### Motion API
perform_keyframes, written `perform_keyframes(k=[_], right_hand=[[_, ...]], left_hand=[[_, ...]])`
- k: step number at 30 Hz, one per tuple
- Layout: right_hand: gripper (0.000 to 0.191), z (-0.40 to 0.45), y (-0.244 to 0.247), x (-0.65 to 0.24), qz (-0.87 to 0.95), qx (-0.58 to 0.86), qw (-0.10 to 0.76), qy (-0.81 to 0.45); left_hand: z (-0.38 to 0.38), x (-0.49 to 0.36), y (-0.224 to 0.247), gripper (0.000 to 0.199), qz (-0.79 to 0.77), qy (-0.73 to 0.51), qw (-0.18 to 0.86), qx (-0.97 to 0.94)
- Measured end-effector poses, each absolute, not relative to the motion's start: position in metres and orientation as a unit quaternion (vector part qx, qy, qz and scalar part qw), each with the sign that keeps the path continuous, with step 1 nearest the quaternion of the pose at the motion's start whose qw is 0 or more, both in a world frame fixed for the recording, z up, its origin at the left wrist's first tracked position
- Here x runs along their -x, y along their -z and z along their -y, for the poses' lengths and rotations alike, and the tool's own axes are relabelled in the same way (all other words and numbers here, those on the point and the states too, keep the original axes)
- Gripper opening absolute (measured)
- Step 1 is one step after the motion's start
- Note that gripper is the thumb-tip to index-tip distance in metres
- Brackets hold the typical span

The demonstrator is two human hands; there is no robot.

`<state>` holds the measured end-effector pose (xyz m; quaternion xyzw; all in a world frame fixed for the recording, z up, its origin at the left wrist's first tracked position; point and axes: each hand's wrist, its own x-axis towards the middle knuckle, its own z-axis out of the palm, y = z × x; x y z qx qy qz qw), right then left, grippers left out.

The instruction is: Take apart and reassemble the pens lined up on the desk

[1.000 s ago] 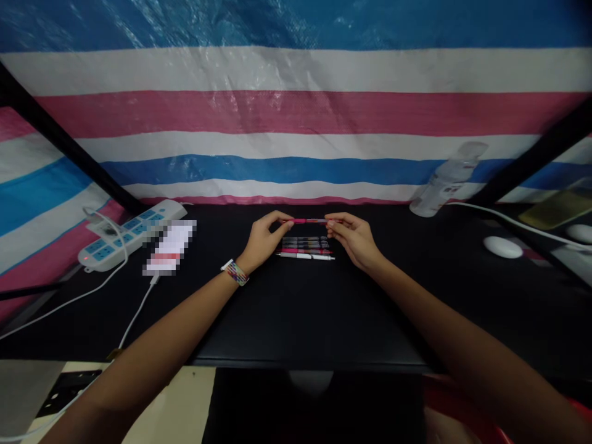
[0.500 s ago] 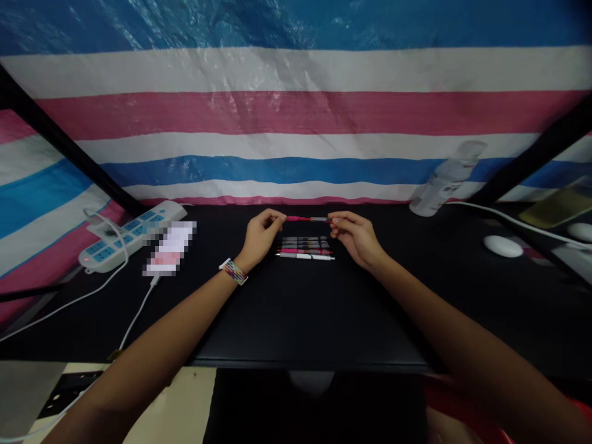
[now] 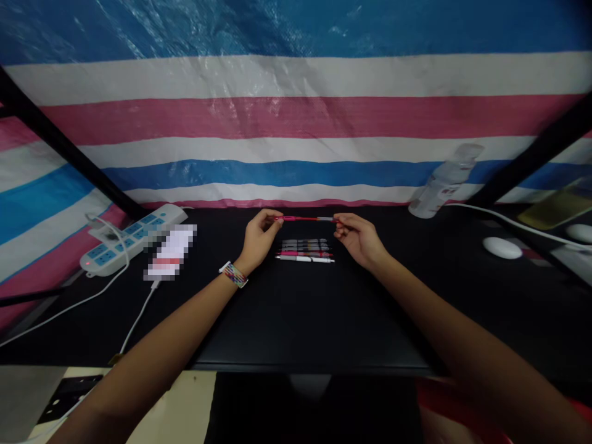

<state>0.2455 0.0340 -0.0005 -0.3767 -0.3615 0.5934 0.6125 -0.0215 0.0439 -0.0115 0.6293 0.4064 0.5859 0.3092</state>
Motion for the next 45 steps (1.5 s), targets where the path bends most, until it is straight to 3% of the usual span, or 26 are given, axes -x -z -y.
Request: perform_keyframes(k=[45], right_hand=[[0.015,-0.0301,-0.0025,-0.2389,0.378,0.388,0.617,-0.571]], left_hand=[[-0.0437,0.0204,0.0119,0.011,-0.400,-0.584,0.300,-0.639]])
